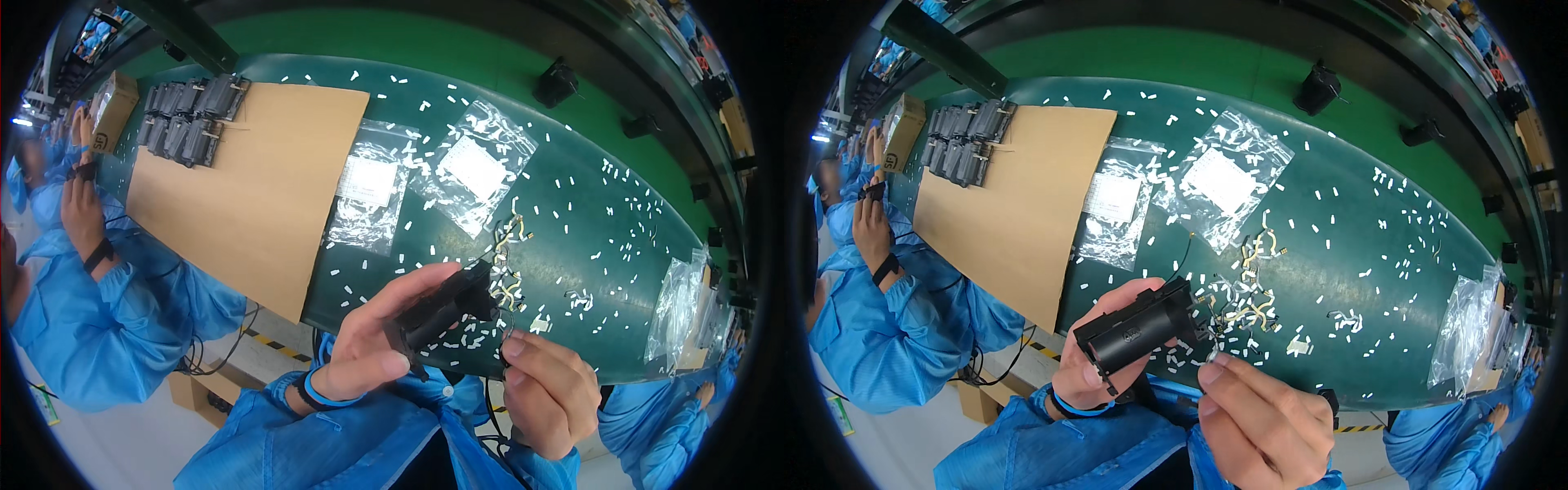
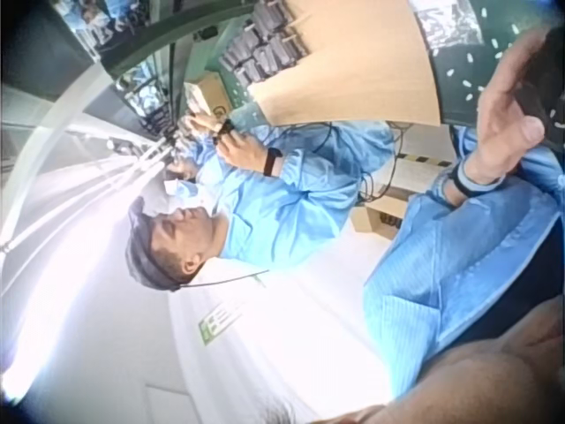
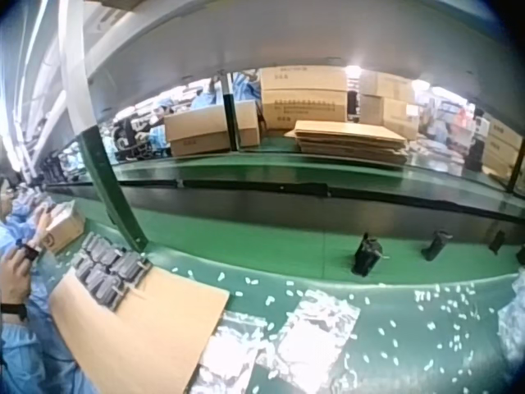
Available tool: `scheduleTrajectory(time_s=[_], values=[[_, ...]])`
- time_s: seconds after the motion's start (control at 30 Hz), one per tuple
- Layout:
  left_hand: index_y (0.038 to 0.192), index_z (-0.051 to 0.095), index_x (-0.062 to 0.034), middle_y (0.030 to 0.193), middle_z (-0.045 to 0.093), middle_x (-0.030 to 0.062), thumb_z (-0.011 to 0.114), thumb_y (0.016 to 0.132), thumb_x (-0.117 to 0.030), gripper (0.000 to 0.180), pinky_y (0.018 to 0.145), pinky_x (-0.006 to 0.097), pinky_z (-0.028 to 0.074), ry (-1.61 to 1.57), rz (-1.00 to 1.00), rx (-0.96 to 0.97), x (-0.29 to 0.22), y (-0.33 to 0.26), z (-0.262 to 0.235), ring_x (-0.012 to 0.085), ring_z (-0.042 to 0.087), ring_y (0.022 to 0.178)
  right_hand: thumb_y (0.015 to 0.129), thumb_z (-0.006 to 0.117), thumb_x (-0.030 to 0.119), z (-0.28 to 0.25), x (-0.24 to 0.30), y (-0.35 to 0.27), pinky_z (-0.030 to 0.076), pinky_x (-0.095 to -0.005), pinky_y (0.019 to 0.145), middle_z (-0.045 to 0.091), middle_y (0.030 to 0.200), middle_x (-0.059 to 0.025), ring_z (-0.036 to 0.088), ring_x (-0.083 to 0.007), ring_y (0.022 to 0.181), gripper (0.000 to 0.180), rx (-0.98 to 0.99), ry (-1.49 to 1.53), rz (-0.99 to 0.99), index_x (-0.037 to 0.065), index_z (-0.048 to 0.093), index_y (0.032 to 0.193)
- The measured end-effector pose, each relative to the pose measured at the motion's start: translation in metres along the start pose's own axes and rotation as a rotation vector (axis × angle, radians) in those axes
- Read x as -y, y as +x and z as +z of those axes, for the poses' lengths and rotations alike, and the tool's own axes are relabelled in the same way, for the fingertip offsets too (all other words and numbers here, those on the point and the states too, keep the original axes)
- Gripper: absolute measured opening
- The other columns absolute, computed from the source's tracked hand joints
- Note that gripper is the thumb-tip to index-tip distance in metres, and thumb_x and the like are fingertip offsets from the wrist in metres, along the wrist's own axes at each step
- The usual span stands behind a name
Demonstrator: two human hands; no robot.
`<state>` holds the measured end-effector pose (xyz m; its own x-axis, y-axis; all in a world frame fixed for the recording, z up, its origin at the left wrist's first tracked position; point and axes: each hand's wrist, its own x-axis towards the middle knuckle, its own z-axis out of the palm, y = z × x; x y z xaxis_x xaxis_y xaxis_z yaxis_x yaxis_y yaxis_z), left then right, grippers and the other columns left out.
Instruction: Assembling small electronic components onto a plastic housing on a factory production line.
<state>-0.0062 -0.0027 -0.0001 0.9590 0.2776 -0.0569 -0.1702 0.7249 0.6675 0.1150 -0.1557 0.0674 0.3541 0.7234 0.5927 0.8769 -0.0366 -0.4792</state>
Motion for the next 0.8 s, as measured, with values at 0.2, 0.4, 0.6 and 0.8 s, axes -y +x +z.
scheduleTrajectory(time_s=[0.2, 0.4, 0.6, 0.8], values=[[0.147, 0.030, 0.0112, 0.140, 0.047, 0.0267, 0.082, 0.070, -0.040, 0.106, 0.103, 0.045, 0.044, -0.049, -0.041, -0.254, 0.002, 0.001, 0.013, 0.0334, 0.054, 0.125, 0.067, 0.069, -0.010, 0.003, -0.004, -0.001, 0.061, -0.0365, 0.060, 0.070, 0.090, -0.0204, 0.073, -0.0349, 0.074, 0.028, -0.011, -0.045, 0.017, -0.003, 0.059, 0.092], [0.147, 0.030, 0.0109, 0.141, 0.047, 0.0272, 0.081, 0.071, -0.039, 0.105, 0.103, 0.045, 0.044, -0.031, -0.035, -0.243, 0.002, 0.000, 0.012, 0.0342, 0.054, 0.125, 0.067, 0.068, -0.013, 0.001, -0.004, 0.000, 0.061, -0.0366, 0.061, 0.070, 0.090, -0.0209, 0.072, -0.0347, 0.074, 0.027, 0.006, -0.016, 0.004, -0.004, 0.060, 0.091], [0.146, 0.030, 0.0124, 0.140, 0.047, 0.0293, 0.081, 0.070, -0.036, 0.104, 0.103, 0.045, 0.043, -0.026, 0.005, -0.270, 0.001, 0.002, 0.014, 0.0347, 0.054, 0.124, 0.069, 0.070, -0.011, 0.001, -0.005, -0.003, 0.061, -0.0377, 0.064, 0.070, 0.091, -0.0214, 0.072, -0.0349, 0.075, 0.026, -0.040, -0.093, 0.018, -0.003, 0.059, 0.091], [0.145, 0.031, 0.0142, 0.140, 0.047, 0.0290, 0.081, 0.071, -0.034, 0.101, 0.102, 0.045, 0.044, -0.003, 0.031, -0.270, 0.003, 0.001, 0.015, 0.0337, 0.056, 0.121, 0.068, 0.070, -0.009, 0.000, 0.000, -0.001, 0.061, -0.0382, 0.064, 0.069, 0.091, -0.0214, 0.073, -0.0359, 0.077, 0.027, -0.002, -0.005, 0.015, -0.003, 0.059, 0.092]])
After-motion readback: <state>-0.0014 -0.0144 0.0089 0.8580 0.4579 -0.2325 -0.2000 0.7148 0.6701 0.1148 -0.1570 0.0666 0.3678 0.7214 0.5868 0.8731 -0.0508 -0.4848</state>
